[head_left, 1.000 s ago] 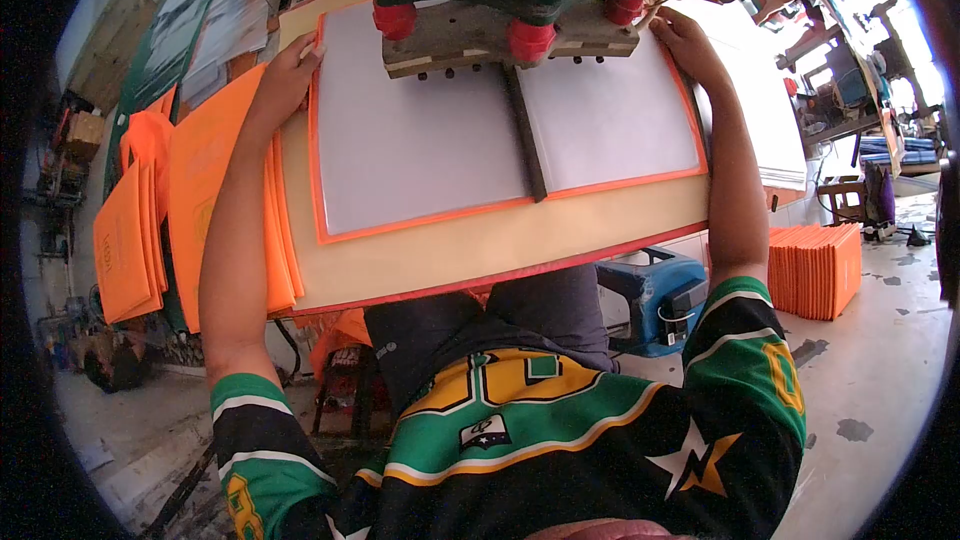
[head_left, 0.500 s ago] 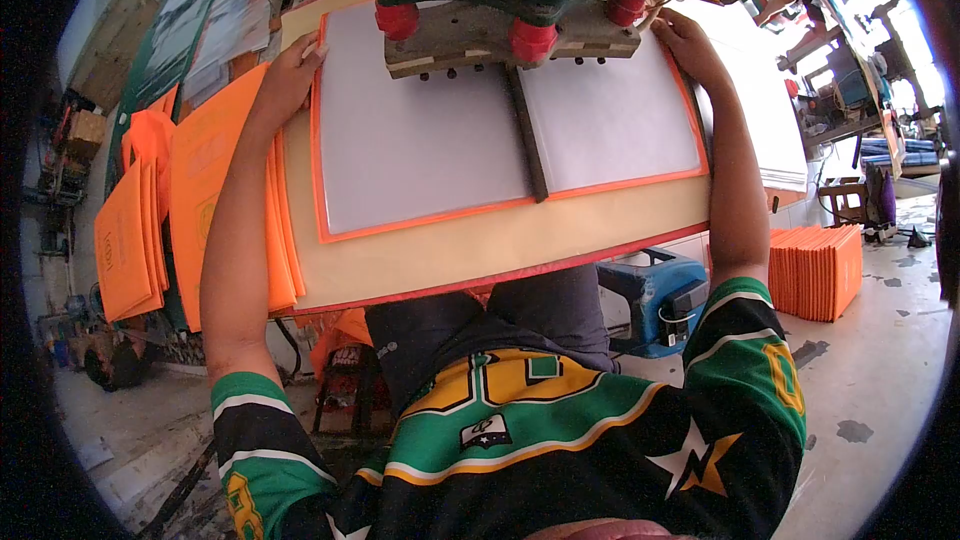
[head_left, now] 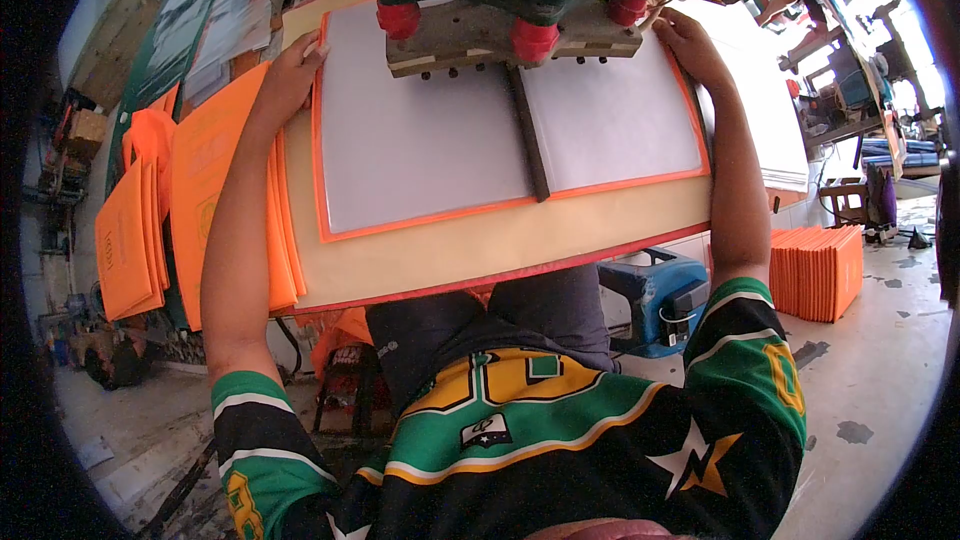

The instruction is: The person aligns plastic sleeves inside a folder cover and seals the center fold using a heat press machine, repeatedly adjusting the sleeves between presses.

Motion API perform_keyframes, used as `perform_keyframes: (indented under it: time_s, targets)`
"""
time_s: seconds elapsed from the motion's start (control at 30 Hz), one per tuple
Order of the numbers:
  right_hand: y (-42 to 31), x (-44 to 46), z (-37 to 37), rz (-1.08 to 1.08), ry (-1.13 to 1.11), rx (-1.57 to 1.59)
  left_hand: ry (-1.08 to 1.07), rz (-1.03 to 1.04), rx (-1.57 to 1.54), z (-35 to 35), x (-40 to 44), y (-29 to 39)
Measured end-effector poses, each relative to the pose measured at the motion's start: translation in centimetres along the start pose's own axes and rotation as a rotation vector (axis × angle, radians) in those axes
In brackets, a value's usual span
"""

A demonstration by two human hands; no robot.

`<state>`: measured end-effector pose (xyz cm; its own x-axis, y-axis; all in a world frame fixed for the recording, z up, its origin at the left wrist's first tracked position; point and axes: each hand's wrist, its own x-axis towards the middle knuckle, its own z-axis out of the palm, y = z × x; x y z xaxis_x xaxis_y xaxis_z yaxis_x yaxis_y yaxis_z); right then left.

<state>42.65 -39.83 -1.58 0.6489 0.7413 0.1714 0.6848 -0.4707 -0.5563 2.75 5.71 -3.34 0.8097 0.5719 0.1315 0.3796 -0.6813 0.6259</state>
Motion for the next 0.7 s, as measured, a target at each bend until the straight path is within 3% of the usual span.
perform_keyframes:
  time_s: [0.7]
  targets:
    - [0.1, 0.1, 0.0, 0.078, 0.005, 0.047, -0.012, 0.002, -0.034, 0.0, -0.2, 0.1]
